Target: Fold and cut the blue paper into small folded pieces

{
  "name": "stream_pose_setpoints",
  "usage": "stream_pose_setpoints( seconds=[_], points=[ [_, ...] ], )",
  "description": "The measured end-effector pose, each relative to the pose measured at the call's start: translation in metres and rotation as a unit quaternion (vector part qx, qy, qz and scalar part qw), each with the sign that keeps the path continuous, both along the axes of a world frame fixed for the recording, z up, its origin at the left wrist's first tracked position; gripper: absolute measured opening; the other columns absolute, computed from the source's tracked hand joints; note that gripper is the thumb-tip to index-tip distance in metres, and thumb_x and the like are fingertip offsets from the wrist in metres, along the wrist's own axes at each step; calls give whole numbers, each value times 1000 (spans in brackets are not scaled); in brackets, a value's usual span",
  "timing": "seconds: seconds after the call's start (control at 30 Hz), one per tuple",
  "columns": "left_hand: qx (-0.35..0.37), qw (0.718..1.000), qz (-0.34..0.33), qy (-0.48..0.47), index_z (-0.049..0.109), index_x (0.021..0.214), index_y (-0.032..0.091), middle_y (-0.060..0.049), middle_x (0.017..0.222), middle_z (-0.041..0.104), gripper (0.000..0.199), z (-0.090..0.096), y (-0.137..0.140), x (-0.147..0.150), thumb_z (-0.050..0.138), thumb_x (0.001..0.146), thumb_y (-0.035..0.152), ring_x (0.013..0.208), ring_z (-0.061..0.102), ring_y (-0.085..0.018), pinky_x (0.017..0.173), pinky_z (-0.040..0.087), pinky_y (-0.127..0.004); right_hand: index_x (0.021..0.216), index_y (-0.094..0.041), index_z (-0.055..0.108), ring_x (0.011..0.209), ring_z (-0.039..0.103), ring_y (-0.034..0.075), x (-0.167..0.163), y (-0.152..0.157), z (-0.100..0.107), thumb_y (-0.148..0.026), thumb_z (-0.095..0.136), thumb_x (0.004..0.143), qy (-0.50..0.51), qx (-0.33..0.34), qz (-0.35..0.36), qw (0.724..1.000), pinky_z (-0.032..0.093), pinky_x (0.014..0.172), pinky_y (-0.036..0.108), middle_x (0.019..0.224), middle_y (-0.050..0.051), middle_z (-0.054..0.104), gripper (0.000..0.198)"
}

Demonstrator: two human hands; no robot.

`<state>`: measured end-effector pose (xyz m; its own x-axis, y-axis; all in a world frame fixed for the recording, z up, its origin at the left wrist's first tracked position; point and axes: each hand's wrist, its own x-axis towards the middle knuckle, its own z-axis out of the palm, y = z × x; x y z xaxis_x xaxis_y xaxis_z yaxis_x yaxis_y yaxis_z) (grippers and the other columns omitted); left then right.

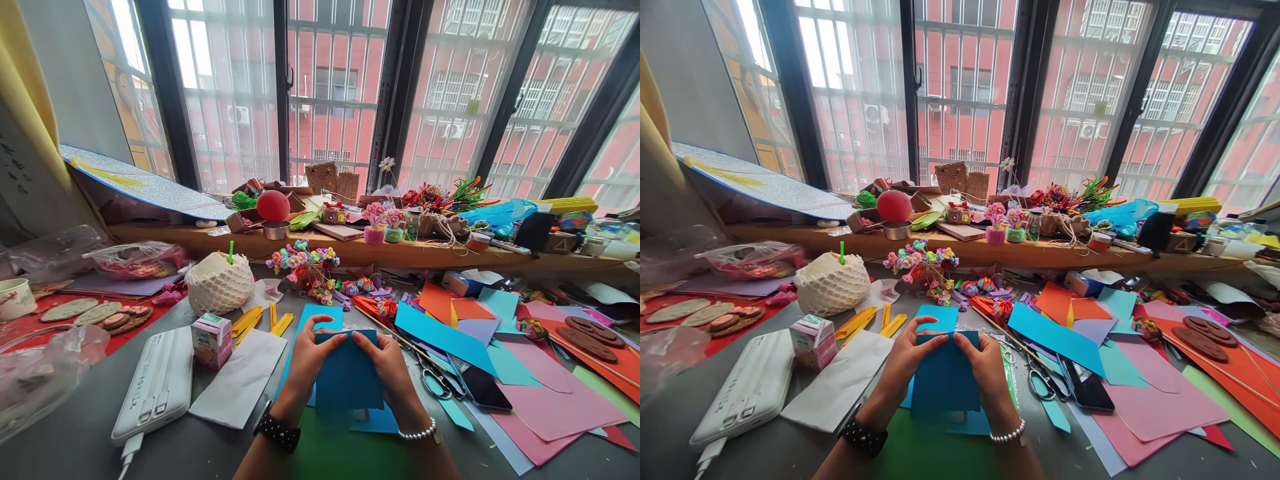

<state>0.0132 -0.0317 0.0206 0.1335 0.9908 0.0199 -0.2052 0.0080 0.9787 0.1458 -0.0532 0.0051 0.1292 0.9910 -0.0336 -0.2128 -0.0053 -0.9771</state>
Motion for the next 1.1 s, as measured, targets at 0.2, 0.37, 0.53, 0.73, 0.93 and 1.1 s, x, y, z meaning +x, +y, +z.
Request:
stream_pose_setpoints(
  seconds=[0.2, 0.37, 0.53, 0.73, 0.93, 1.1],
  points=[
    [1, 1000, 5, -5, 47, 89, 16, 0, 66, 64, 48, 0, 0, 1, 74, 53, 31, 53, 57, -12, 49, 42, -20, 65, -15, 61, 51, 56, 17, -1, 0, 2, -46, 70, 54, 40, -12, 7, 999, 46, 51, 28, 55, 1, 62, 34],
    [7, 1000, 8, 0, 46, 88, 17, 0, 66, 64, 46, -1, 0, 1, 73, 54, 31, 53, 56, -11, 48, 41, -19, 64, -15, 61, 51, 56, 17, -1, 0, 1, -44, 70, 55, 45, -12, 5, 999, 46, 51, 28, 55, 1, 62, 32],
    [4, 1000, 5, -9, 42, 93, 17, 1, 65, 63, 52, -3, 2, 1, 73, 54, 30, 48, 54, -10, 48, 42, -19, 67, -15, 61, 53, 58, 18, -1, 0, 1, -44, 70, 55, 62, -16, 24, 998, 47, 55, 30, 56, 1, 63, 32],
    [15, 1000, 0, 6, 40, 104, 16, -1, 70, 62, 61, -7, 5, -1, 73, 55, 32, 55, 57, -13, 49, 45, -21, 66, -14, 61, 53, 57, 17, 1, 2, -1, -44, 70, 56, 2, -3, 11, 1000, 45, 52, 27, 58, 2, 63, 33],
    [4, 999, -9, 41, 40, 111, 18, 0, 66, 59, 66, -6, 4, -1, 72, 56, 33, 55, 57, -13, 49, 45, -22, 65, -13, 60, 52, 56, 16, 2, 2, -3, -44, 69, 56, -30, -1, -31, 999, 44, 48, 25, 57, 2, 62, 33],
    [-8, 1000, 4, 26, 40, 112, 17, 3, 59, 56, 68, -8, 4, -1, 72, 55, 35, 50, 55, -12, 46, 43, -21, 70, -14, 62, 57, 59, 18, 1, 1, 0, -41, 70, 56, 36, -18, 6, 999, 48, 56, 30, 60, 3, 64, 32]
  ],
)
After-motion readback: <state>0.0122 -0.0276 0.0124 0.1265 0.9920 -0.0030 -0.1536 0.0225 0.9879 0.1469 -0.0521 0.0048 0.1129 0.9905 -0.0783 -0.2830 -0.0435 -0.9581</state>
